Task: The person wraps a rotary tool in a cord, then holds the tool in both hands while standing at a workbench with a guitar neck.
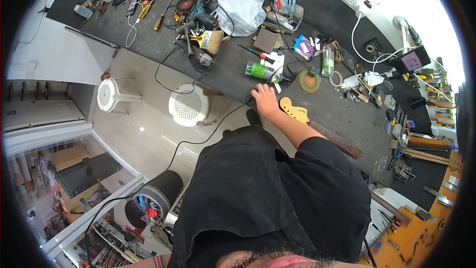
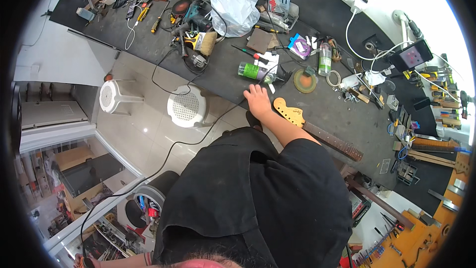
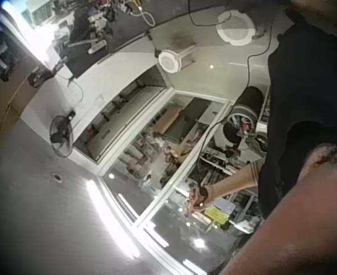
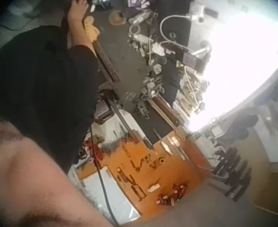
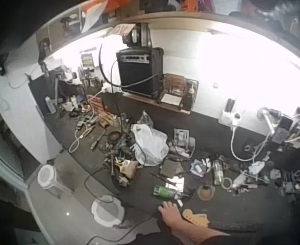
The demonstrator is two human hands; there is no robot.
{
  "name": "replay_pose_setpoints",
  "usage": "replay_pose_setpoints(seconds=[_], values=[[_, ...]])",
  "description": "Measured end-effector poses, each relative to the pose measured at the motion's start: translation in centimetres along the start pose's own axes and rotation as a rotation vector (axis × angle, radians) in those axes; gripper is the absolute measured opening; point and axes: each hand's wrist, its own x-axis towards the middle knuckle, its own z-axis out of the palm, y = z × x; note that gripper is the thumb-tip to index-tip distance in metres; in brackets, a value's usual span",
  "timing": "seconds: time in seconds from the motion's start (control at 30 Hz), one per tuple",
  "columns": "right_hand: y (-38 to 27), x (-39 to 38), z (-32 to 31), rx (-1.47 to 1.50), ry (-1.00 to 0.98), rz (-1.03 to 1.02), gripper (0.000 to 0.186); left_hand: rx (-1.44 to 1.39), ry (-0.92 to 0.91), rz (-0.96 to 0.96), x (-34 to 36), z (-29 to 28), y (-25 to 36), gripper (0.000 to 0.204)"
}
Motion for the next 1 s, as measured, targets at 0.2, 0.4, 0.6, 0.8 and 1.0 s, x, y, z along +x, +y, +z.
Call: replay_pose_setpoints(seconds=[0.2, 0.4, 0.6, 0.8, 1.0], values=[[5.3, 6.4, -7.9, -0.014, 0.259, 0.172, 0.018, -0.684, -0.229, -0.361, -2.4, 0.9, 1.5, 0.059], [13.2, 13.2, -22.1, 0.049, 0.795, 0.202, 0.015, -0.78, -0.49, -0.634, -10.7, 11.7, 0.5, 0.07], [10.3, 15.4, -34.6, -0.091, 1.042, 0.04, 0.022, -0.537, -0.589, -0.913, -18.6, 21.5, -2.2, 0.068], [2.9, 11.5, -42.2, -0.135, 1.079, 0.038, 0.036, -0.567, -1.124, -0.947, -22.6, 27.5, -3.6, 0.08], [-4.9, -1.0, -49.7, 0.064, 1.065, 0.104, 0.033, -0.661, -1.331, -1.006, -25.9, 32.3, -5.3, 0.089]])
